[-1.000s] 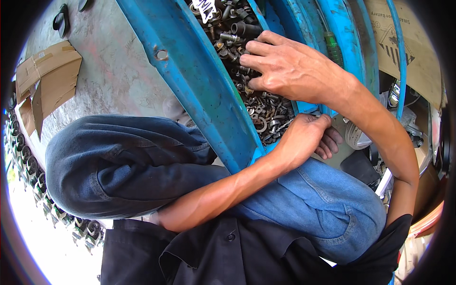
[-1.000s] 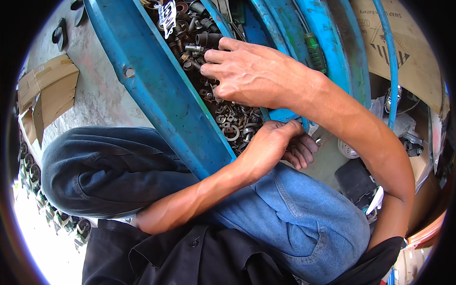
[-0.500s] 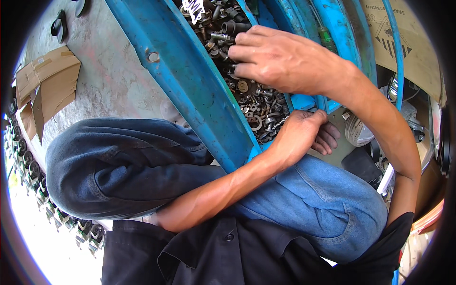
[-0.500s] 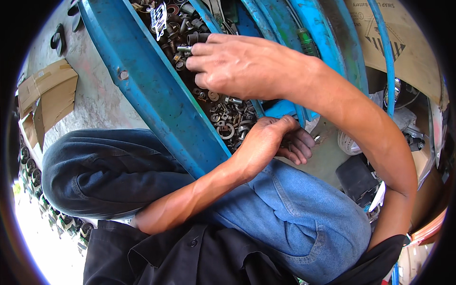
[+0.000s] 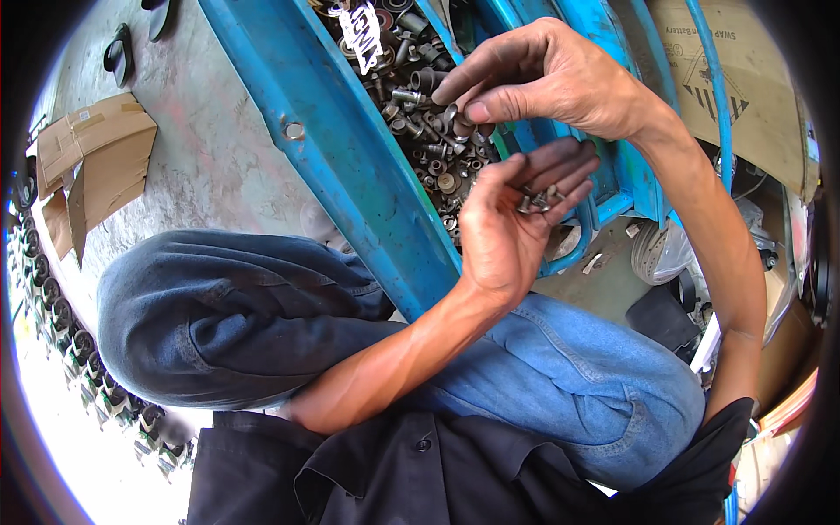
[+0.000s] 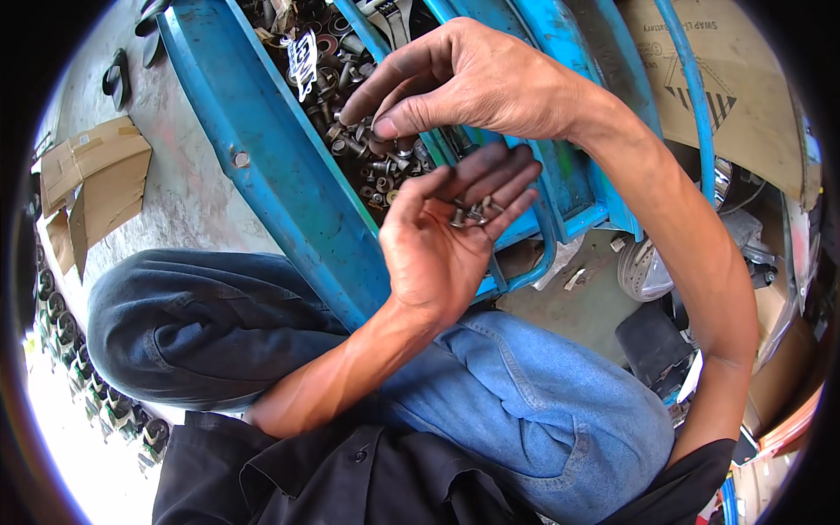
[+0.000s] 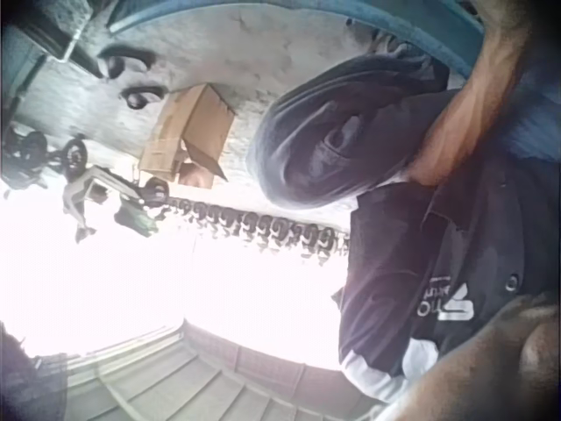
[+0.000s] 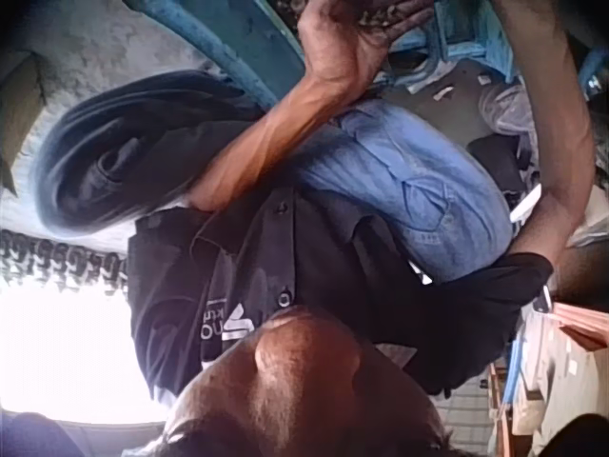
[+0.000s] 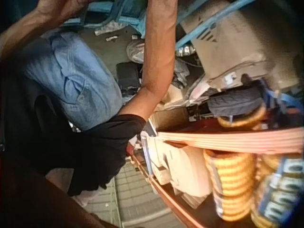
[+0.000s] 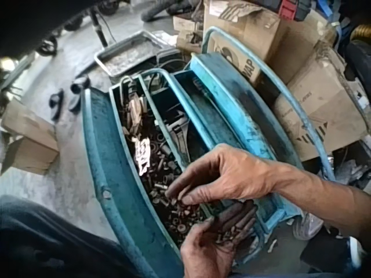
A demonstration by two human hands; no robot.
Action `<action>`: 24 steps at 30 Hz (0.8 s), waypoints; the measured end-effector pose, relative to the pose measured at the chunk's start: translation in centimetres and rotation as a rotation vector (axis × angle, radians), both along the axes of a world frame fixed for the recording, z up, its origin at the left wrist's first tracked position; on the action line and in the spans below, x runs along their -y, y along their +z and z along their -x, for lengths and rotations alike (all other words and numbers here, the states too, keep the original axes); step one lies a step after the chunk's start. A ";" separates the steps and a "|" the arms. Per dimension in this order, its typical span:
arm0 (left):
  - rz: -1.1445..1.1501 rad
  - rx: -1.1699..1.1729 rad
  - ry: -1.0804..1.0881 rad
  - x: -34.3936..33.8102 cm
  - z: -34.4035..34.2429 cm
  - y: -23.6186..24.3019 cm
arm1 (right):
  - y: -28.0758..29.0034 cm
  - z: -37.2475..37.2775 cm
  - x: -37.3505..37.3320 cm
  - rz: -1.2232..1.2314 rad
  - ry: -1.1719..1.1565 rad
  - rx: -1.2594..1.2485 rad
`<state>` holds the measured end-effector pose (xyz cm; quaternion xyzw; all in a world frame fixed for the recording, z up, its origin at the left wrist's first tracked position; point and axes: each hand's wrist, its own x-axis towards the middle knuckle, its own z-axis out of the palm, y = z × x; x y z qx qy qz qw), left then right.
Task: The person selects several bolts from a toolbox by hand and then attaches a front plastic panel to a scooter, connecting a wiring plug and using a screwdriver to fasten the component.
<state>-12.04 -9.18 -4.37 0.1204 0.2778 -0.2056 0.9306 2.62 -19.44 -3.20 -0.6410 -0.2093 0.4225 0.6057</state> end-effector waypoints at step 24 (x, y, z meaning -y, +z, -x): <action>0.078 -0.014 0.121 -0.3 -0.4 -0.6 | -0.2 -0.1 0.6 -0.103 0.064 -0.066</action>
